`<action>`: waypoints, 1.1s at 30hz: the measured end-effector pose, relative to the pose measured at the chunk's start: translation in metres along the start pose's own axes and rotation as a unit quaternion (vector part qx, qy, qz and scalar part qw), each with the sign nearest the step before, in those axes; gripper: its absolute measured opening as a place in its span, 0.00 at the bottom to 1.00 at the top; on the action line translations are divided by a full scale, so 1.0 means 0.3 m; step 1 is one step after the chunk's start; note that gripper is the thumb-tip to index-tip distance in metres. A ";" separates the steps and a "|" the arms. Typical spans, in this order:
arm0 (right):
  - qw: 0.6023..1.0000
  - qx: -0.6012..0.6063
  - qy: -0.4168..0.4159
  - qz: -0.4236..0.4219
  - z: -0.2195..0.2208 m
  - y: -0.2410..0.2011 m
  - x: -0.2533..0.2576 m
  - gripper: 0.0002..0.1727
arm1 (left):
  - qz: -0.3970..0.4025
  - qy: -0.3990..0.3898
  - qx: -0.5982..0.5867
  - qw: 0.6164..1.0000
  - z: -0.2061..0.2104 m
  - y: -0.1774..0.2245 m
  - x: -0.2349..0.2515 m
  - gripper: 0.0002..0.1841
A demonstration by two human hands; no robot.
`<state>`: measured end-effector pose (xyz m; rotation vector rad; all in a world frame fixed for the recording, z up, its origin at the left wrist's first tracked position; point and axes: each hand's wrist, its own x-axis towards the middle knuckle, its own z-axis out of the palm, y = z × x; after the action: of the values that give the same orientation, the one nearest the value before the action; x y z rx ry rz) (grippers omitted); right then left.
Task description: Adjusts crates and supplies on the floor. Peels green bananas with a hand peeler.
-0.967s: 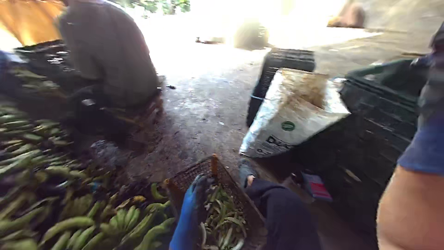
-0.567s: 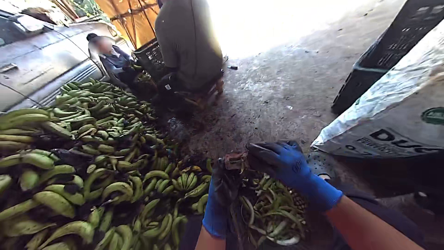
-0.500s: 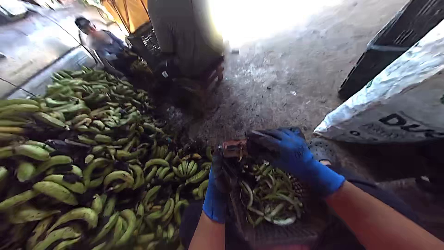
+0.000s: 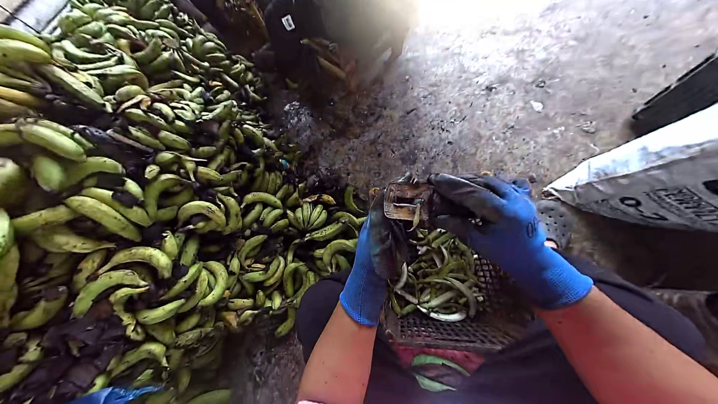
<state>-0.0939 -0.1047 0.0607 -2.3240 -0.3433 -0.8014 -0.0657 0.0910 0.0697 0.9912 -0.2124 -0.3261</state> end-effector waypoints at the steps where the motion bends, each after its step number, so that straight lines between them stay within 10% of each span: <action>1: 1.000 -0.006 -0.001 -0.005 -0.009 -0.005 -0.007 0.27 | -0.003 0.001 0.024 1.000 0.007 -0.006 -0.009 0.16; 11: 0.997 0.064 -0.001 0.032 0.016 -0.008 -0.033 0.25 | 0.031 0.068 0.230 0.970 0.005 -0.124 0.045 0.23; 16: 0.933 0.327 -0.064 0.134 -0.031 0.009 -0.008 0.27 | 0.057 0.069 0.366 0.926 0.010 -0.094 0.104 0.26; 22: 0.757 0.533 -0.136 0.353 -0.070 0.012 0.004 0.30 | 0.000 0.098 0.197 0.976 0.028 -0.066 0.127 0.19; 27: 0.683 0.604 -0.168 0.374 -0.093 -0.014 -0.004 0.26 | -0.027 -0.051 -0.071 0.996 0.025 -0.069 0.139 0.26; 33: 0.630 0.632 -0.188 0.409 -0.064 0.021 -0.039 0.33 | -0.043 -0.127 -0.100 0.986 0.023 -0.085 0.130 0.33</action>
<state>-0.1090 -0.1223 0.0619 -0.9737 0.0540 0.3969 -0.0360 0.0586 0.0528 0.7606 -0.3623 -0.5427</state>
